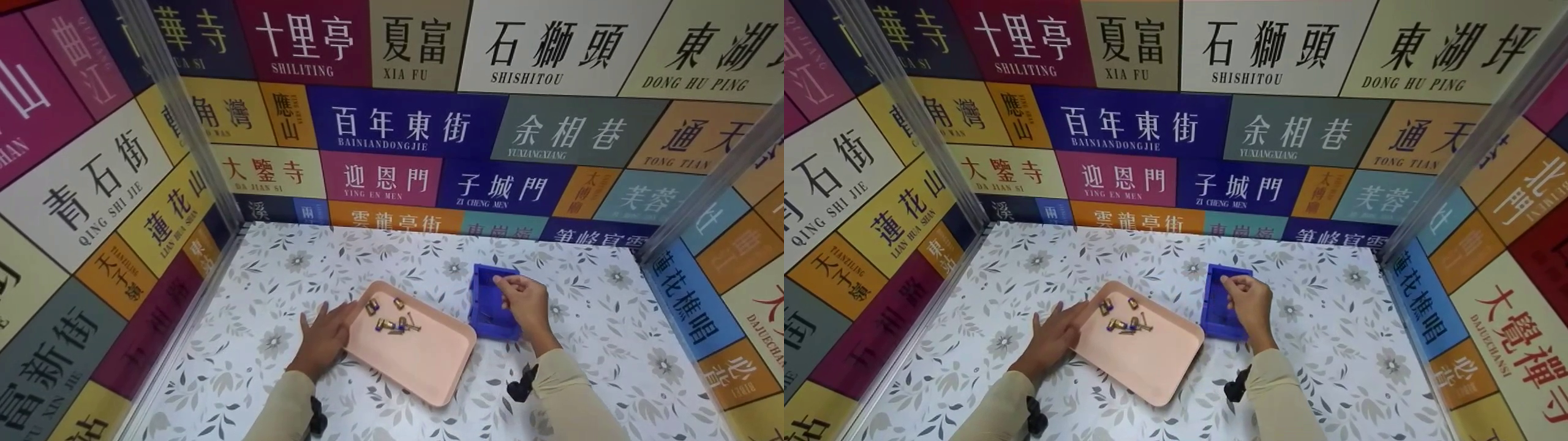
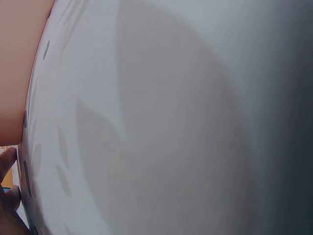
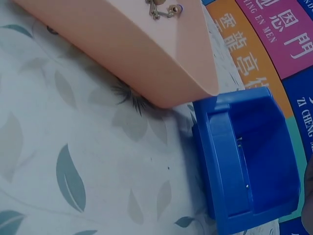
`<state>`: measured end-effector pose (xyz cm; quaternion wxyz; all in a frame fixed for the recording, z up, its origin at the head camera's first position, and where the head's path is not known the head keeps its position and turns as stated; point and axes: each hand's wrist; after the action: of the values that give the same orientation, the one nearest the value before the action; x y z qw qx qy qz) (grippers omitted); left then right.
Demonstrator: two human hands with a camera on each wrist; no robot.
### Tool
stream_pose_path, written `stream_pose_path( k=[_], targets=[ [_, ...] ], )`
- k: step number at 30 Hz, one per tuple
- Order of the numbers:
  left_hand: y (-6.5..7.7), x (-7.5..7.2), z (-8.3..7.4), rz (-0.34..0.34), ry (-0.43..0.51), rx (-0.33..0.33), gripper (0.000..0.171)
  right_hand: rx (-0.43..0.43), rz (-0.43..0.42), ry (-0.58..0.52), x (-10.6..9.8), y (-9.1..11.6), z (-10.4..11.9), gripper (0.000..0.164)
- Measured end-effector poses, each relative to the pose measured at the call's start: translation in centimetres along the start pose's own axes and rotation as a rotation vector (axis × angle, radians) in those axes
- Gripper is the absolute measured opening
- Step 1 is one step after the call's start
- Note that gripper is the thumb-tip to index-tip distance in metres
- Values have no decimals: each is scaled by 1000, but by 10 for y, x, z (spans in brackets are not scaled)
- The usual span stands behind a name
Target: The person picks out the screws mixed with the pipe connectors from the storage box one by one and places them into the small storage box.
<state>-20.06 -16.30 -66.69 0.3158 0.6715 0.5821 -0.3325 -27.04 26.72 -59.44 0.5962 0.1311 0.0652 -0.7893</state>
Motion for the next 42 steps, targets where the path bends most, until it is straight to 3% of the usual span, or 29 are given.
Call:
stream_pose_path(
  k=[6,14,34,42],
  targets=[
    [-1,1,0,2,21,-16,48,-2,-3,-2,-6,-3,-2,36],
    [2,0,2,-19,-22,42,50,-32,-8,41,-10,-8,-4,42],
    [1,-2,-1,19,-3,-10,49,-31,-22,27,-13,-12,-7,37],
    [1,0,3,-6,-32,55,49,-50,-11,69,-9,-9,-7,34]
  ],
)
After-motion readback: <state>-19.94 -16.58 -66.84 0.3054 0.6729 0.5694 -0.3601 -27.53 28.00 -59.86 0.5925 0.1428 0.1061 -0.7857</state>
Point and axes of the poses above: each hand's wrist, its own y-axis away from the middle knuckle, its own x-axis out of the palm, z = x × y, and after that the axes turned 6 degrees about x, right-handed
